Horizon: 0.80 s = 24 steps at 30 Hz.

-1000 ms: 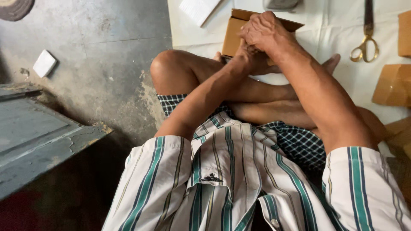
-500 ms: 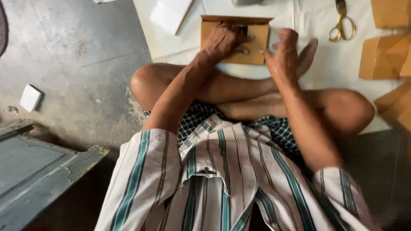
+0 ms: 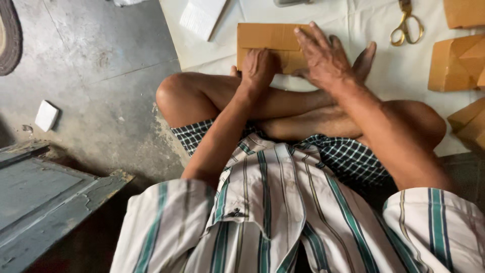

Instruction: The person sits on the floor and packs small items into cardboard boxes. They place white foam sheets and small product boxes inside, then close the flaps and seal the boxes with packing tape using a handheld dispenser.

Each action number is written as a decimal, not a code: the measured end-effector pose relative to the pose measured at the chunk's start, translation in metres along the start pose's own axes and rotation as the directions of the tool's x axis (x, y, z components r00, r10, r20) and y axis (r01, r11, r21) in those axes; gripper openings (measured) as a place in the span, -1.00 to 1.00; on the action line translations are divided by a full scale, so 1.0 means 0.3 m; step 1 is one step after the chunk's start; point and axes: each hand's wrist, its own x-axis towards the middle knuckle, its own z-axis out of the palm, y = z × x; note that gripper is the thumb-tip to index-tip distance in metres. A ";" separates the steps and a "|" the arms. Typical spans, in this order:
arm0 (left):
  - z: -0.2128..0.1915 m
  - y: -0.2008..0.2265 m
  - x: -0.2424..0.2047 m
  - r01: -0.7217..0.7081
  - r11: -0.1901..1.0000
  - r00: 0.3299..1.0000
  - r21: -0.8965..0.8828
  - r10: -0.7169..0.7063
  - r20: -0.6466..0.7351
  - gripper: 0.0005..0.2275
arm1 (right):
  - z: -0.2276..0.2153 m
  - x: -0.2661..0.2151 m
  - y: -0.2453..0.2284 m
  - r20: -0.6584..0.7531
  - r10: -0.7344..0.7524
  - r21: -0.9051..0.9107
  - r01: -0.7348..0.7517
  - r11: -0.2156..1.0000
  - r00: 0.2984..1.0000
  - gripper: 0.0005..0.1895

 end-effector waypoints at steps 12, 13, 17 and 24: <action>-0.149 -0.001 0.008 -0.437 0.669 0.889 0.601 0.424 0.174 0.30 | 0.006 0.022 -0.061 -0.031 0.068 -0.003 -0.068 0.998 0.997 -0.25; -0.135 0.009 0.014 -0.418 0.672 0.893 0.611 0.429 0.139 0.29 | 0.018 0.016 -0.057 -0.088 0.088 0.010 -0.088 0.996 0.992 -0.11; -0.091 -0.016 0.050 -0.450 0.637 0.858 0.626 0.503 0.105 0.30 | 0.109 -0.081 -0.119 -0.273 0.511 0.576 -0.287 0.765 0.815 -0.11; -0.144 0.053 0.074 -0.488 0.704 0.804 0.516 0.593 -0.048 0.21 | 0.068 -0.114 -0.285 0.354 0.761 0.933 -0.153 -0.325 0.543 0.06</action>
